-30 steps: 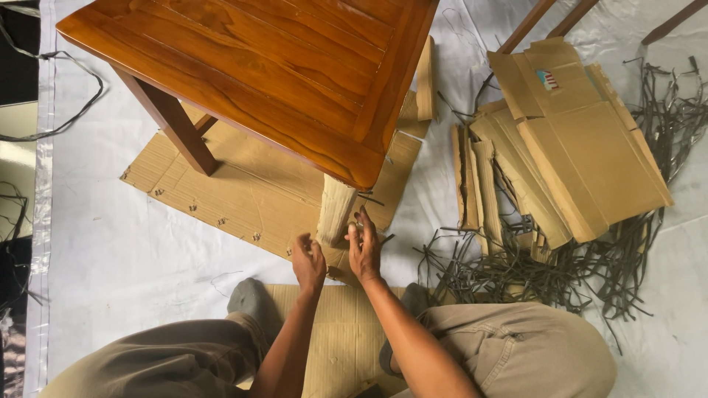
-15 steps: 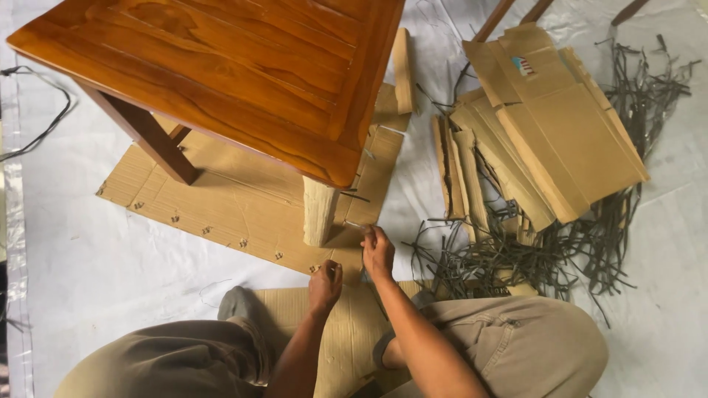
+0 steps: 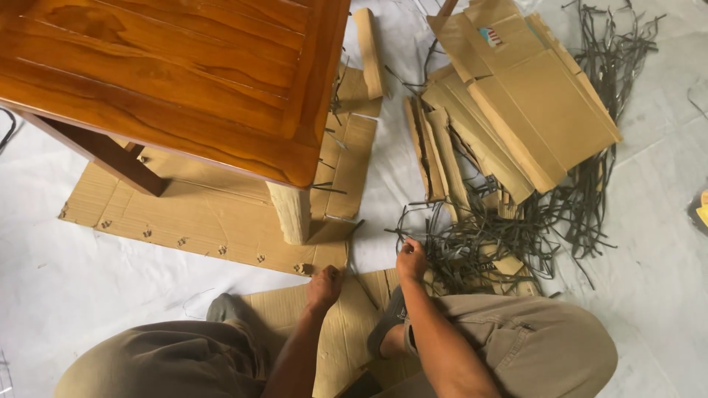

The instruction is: Wrapping the legs of a wooden table with cardboard and securing them with plastic ties.

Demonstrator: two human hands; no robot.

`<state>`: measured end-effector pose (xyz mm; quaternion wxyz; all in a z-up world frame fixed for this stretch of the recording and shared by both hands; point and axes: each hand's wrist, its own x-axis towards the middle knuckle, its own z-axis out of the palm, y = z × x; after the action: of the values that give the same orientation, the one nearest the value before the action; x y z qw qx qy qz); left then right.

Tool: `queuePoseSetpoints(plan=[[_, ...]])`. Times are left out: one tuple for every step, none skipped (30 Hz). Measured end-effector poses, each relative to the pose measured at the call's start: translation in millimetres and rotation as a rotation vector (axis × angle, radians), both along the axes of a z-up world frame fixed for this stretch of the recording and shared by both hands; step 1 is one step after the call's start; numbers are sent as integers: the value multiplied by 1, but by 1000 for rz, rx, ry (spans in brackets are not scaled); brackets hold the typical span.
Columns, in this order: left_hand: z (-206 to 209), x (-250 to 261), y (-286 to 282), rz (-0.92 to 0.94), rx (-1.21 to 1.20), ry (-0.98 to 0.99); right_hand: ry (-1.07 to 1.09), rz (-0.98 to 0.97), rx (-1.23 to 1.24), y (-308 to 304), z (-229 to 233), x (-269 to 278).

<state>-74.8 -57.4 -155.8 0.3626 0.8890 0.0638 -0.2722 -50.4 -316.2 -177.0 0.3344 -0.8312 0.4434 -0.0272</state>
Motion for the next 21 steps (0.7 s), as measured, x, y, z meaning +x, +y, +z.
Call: queuePoseSetpoints(plan=[[-4, 0, -2, -6, 2, 2, 2, -6, 2, -10, -24, -2], [-8, 1, -3, -32, 15, 11, 67, -7, -11, -21, -47, -3], [-13, 1, -5, -58, 29, 21, 131, -9, -24, -31, -71, -4], [-17, 1, -6, -62, 30, 22, 132, -12, -23, -32, -72, -5], [-21, 2, -7, -70, 23, 14, 176, 11, -22, -32, -74, -5], [-25, 2, -6, -75, 17, 6, 219, 37, -21, -31, -76, -5], [-22, 2, -5, -76, 19, 7, 220, 37, -19, -19, -56, -5], [-19, 1, -4, -73, 8, 9, 273, 116, -33, -7, -35, -5], [-16, 0, -3, -71, -4, 11, 326, 195, -48, 5, -15, -5], [-9, 0, -3, -67, -4, 12, 327, 198, -49, 16, -2, -7], [-2, -1, -2, -51, -2, 17, 227, 317, 53, 27, 10, -10], [4, -2, -1, -32, 2, 24, 126, 435, 156, 40, 22, -14], [-3, -3, 0, -27, 2, 26, 129, 440, 157, 47, 21, -17], [-11, -2, 1, -43, 13, 43, 104, 514, 172, 55, 19, -18], [-18, 0, 3, -58, 24, 60, 78, 588, 188, 63, 18, -19], [-16, 0, 3, -54, 24, 60, 78, 592, 188, 69, 26, -21], [-15, 0, 4, -53, 23, 54, 123, 656, 143, 76, 34, -23], [-14, 0, 4, -52, 21, 47, 167, 718, 96, 82, 42, -26], [-13, 0, 6, -49, 21, 46, 166, 720, 96, 84, 38, -26], [-12, 0, 7, -42, 19, 46, 200, 748, 70, 85, 34, -26], [-11, 0, 9, -34, 17, 45, 235, 776, 44, 87, 29, -27]])
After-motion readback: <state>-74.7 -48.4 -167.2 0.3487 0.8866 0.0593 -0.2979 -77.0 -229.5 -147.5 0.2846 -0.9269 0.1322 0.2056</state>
